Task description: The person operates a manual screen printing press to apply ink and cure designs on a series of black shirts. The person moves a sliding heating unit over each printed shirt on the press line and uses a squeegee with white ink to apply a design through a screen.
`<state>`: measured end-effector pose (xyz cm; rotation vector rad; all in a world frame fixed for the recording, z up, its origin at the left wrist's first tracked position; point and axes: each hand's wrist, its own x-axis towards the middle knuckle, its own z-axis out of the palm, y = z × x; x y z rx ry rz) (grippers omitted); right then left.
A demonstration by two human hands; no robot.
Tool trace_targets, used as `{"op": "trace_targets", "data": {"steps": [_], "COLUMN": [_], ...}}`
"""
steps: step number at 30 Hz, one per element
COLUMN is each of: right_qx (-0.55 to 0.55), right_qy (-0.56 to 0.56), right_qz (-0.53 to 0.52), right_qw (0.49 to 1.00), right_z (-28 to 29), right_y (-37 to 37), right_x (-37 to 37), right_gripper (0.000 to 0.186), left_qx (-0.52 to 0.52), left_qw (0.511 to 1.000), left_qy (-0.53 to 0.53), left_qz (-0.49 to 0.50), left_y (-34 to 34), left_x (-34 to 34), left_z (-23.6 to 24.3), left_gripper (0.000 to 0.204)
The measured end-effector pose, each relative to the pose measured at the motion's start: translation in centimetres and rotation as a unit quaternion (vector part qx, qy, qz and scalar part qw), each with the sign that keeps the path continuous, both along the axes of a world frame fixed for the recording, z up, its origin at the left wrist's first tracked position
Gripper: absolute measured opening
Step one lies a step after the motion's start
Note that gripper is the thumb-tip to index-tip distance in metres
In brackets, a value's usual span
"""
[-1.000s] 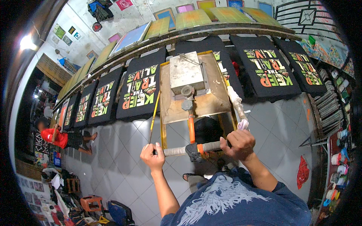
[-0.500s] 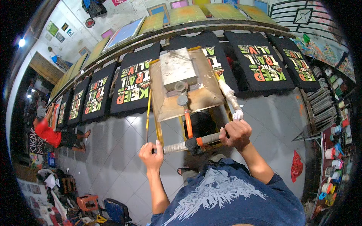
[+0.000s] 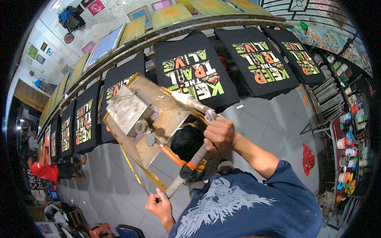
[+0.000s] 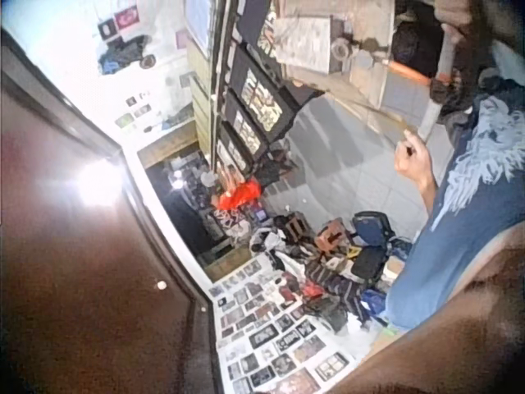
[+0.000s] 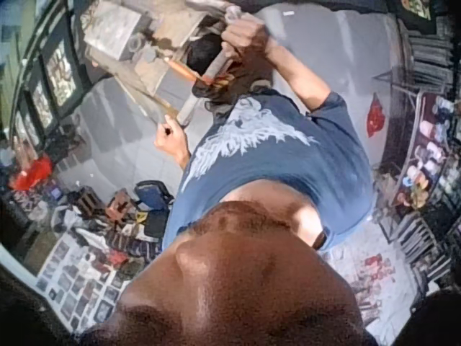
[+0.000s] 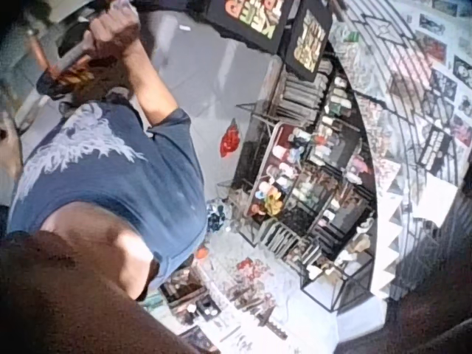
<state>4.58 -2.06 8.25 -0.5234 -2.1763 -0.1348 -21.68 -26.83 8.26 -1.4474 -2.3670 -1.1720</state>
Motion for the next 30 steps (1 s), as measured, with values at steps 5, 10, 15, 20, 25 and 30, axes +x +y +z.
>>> {"op": "trace_targets", "data": {"steps": [5,10,15,20,25,30], "right_qx": [0.005,0.003,-0.035,-0.081,-0.124,-0.127], "right_qy": [-0.004,0.050,0.100,0.076,0.059,0.062], "right_qz": [0.040,0.033,-0.016,-0.083,-0.120,-0.167], "right_qw": [0.999,0.998,0.994,0.990,0.983,0.976], "right_z": [-0.6,-1.1,-1.6,-1.3,-0.2,-0.2], "right_y": [3.9,4.3,2.0,-1.7,-3.7,-3.9], "right_x": [-4.5,-10.1,-17.1,-23.8,-29.4,-33.2], "right_gripper": [0.028,0.029,0.034,0.040,0.037,0.037], "left_qx": [0.021,0.024,0.031,0.022,0.011,0.024], "left_qw": [0.998,0.996,0.996,0.994,0.987,0.975], "left_qy": [0.012,0.065,0.081,0.077,0.021,0.066], "left_qz": [0.058,0.051,-0.009,-0.081,-0.157,-0.210], "left_y": [2.3,3.9,5.6,7.8,12.2,15.3], "left_x": [-2.7,-9.6,-19.4,-31.0,-40.6,-44.2], "left_z": [-0.3,-0.8,-0.4,-0.8,-1.6,-0.9], "left_gripper": [0.038,0.039,0.042,0.043,0.045,0.041]}}
